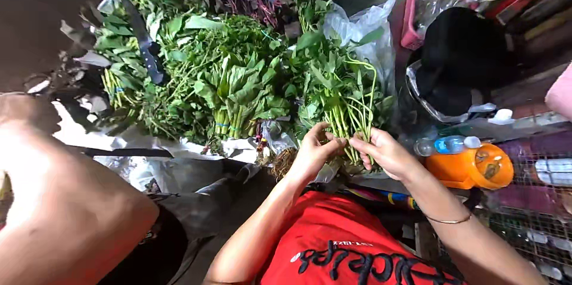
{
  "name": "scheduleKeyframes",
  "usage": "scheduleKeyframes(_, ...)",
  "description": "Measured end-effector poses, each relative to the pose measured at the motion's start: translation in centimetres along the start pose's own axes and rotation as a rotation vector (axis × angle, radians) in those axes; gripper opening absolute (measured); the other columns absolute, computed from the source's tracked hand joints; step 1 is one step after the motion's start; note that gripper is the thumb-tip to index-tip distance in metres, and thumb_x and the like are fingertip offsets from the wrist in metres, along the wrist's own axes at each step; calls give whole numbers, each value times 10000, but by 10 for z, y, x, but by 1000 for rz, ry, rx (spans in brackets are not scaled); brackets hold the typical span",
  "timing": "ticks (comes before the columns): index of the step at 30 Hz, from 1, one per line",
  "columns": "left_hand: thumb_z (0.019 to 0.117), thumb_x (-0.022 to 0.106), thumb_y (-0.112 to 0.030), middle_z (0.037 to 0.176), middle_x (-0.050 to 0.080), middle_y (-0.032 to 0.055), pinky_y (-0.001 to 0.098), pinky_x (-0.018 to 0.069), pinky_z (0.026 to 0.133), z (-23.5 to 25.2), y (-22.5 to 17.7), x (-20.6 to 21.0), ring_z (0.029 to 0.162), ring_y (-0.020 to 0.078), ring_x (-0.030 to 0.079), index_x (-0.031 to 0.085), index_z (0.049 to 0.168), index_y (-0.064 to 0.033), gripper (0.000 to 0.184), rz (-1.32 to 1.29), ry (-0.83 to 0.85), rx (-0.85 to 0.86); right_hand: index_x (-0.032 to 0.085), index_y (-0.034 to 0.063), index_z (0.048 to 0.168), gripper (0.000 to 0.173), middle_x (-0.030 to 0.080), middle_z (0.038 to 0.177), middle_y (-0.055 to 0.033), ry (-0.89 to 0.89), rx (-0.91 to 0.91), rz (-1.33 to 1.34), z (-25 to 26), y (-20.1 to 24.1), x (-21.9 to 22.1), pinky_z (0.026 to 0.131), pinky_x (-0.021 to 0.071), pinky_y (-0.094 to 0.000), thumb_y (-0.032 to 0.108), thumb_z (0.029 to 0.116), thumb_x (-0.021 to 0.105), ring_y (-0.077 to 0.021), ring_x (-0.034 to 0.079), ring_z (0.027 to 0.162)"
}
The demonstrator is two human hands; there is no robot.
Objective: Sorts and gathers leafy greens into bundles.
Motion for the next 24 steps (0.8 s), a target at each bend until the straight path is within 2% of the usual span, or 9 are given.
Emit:
scheduleKeyframes(2, 940, 677, -35, 948, 690, 95, 341, 611, 774, 1, -2, 2, 800, 165, 704, 457, 1390, 11, 503, 13, 9, 8, 552, 37, 1025, 177, 570, 721, 4, -8, 12, -48, 1, -1, -1, 504, 480, -177, 112, 966, 701, -39, 514, 512)
scheduleKeyframes(4, 933, 674, -19, 913, 686, 85, 328, 606, 753, 1, -3, 2, 769, 151, 694, 465, 1362, 14, 479, 17, 7, 13, 572, 21, 1069, 209, 601, 766, -9, -7, 35, -71, 1, -4, -2, 503, 486, -179, 118, 956, 718, -41, 529, 521)
scheduleKeyframes(10, 909, 642, 11, 890, 693, 89, 328, 603, 718, 4, -4, -2, 752, 153, 694, 504, 1297, 8, 412, 56, -6, -3, 577, 36, 1068, 127, 599, 790, -22, -33, 28, -128, -1, 1, -16, 551, 519, -192, 144, 1023, 626, -54, 567, 568)
scheduleKeyframes(13, 907, 635, 20, 907, 698, 98, 319, 597, 705, 4, -3, -4, 758, 157, 695, 512, 1269, 2, 383, 64, -6, -19, 556, 16, 1198, 197, 638, 922, -70, -39, 18, -98, -4, 5, -20, 574, 561, -233, 155, 1058, 557, -105, 644, 666)
scheduleKeyframes(16, 893, 632, 18, 904, 705, 96, 309, 596, 692, 4, -4, -3, 749, 149, 698, 510, 1249, 5, 376, 71, -6, -22, 479, 26, 1249, 205, 668, 870, -68, -35, 19, -68, -7, 6, -18, 588, 590, -264, 164, 1106, 429, -133, 683, 653)
scheduleKeyframes(19, 886, 641, 5, 891, 708, 105, 314, 599, 685, 2, -2, 1, 748, 162, 706, 500, 1236, 7, 377, 66, -3, -28, 485, 50, 1192, 140, 586, 745, -13, -88, -75, -8, -7, 11, -15, 570, 557, -234, 121, 1094, 415, -91, 604, 583)
scheduleKeyframes(21, 888, 653, -15, 900, 712, 109, 330, 607, 705, 1, 1, 6, 769, 173, 715, 501, 1229, 6, 373, 80, -8, -30, 504, 43, 1268, 210, 517, 757, 2, -90, -91, 27, -6, 6, -5, 573, 523, -230, 131, 1088, 439, -77, 546, 589)
scheduleKeyframes(23, 895, 676, -52, 916, 708, 111, 344, 616, 720, 1, 2, 8, 784, 176, 717, 506, 1237, 12, 387, 106, -22, -23, 524, 53, 1225, 204, 507, 759, 22, -105, -92, 70, -5, -1, 5, 532, 470, -197, 185, 1070, 523, -41, 491, 556)
scheduleKeyframes(24, 908, 690, -81, 925, 708, 109, 348, 621, 726, 2, 3, 9, 790, 174, 719, 508, 1244, 16, 395, 124, -25, -18, 549, 56, 1206, 233, 543, 767, 25, -138, -109, 98, -5, -4, 6, 507, 443, -183, 203, 1033, 602, -22, 473, 536)
Point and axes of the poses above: each hand's wrist, its own z-axis towards the middle knuckle, its own x-axis out of the palm, y = z × x, the point moved 10 cm from there along z, towards the middle knuckle
